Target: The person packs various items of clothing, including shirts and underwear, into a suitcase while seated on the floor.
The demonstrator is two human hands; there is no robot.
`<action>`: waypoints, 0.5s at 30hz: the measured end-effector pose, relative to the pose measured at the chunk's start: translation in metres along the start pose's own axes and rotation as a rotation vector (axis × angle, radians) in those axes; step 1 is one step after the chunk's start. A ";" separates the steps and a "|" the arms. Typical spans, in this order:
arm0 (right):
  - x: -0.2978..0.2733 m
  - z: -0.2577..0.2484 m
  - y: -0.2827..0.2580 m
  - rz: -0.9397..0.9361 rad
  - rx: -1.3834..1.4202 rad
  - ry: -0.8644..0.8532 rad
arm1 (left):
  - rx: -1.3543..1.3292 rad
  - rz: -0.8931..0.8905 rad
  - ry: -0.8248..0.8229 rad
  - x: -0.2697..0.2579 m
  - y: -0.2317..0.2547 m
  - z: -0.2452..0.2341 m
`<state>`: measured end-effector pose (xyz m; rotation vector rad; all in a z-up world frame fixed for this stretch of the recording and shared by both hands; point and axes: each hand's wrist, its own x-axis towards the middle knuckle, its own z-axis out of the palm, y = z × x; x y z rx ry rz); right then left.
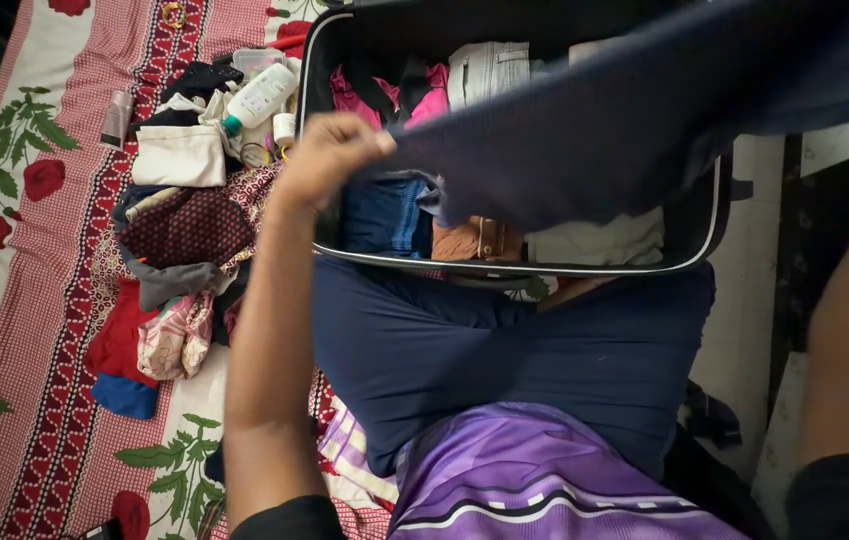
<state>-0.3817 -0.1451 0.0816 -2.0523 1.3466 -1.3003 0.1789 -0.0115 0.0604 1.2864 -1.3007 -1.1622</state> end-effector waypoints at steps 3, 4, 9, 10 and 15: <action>0.003 0.000 0.002 -0.010 0.009 0.006 | -0.060 0.188 0.160 0.030 0.019 -0.028; 0.005 -0.002 0.002 -0.013 0.010 0.011 | -0.014 0.202 0.253 0.041 0.028 -0.034; 0.003 -0.004 -0.001 -0.045 0.017 0.027 | -0.113 0.637 0.324 0.068 0.071 -0.047; 0.000 -0.002 -0.001 -0.050 0.017 0.025 | -0.130 0.721 0.341 0.065 0.077 -0.049; -0.013 -0.007 0.017 -0.103 -0.005 0.008 | 0.493 0.669 0.471 0.003 0.090 -0.045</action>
